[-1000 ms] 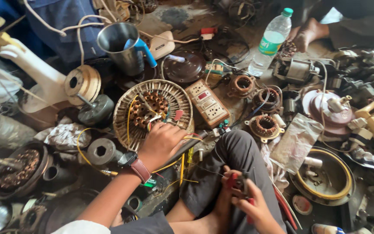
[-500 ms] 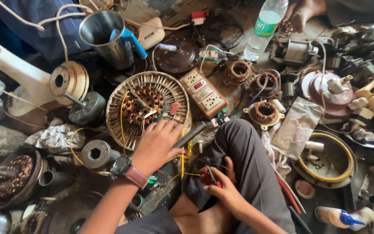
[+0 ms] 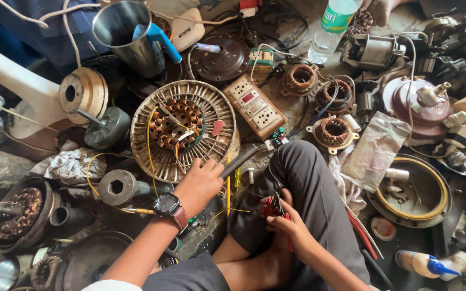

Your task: The person sits on the floor of a cluttered repair workshop and works on a ceiling fan stator, routing and attaching colored winding wires to the coil slots by hand. They use a screwdriver and pliers to adjust and secure the wires, pressing the connections into place on the stator.

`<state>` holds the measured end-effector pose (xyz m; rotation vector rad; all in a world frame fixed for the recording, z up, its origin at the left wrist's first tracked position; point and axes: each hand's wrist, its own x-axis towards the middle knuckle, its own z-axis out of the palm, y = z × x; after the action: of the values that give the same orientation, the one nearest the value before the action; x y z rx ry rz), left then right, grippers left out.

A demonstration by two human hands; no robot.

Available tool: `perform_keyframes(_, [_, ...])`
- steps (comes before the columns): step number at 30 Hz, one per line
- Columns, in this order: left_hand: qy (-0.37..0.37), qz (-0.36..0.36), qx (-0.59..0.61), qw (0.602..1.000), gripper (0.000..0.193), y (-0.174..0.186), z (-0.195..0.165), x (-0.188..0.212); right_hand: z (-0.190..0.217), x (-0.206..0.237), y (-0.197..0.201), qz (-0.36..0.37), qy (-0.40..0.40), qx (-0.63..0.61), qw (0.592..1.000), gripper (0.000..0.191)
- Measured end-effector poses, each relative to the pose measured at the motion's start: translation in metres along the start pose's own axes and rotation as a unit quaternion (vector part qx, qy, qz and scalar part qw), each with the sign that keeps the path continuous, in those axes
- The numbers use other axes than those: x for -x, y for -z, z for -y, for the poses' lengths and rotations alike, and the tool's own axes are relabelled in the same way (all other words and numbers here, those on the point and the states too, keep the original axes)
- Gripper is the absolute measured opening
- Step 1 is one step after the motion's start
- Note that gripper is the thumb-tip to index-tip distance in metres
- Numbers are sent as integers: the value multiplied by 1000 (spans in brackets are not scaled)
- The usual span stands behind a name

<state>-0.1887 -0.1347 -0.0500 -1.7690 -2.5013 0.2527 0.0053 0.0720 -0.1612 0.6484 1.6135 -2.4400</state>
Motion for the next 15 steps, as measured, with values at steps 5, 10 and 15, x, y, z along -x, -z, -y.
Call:
perform_keyframes(5, [-11, -11, 0, 1000, 5, -4, -1, 2, -3, 1, 4, -1, -4, 5, 1000, 51])
perform_keyframes(10, [82, -113, 230, 963, 12, 7, -3, 2, -6, -2, 2, 27, 62, 20, 998, 52])
perform_keyframes(15, [174, -172, 334, 910, 19, 21, -3, -4, 14, -9, -16, -3, 127, 163, 978, 65])
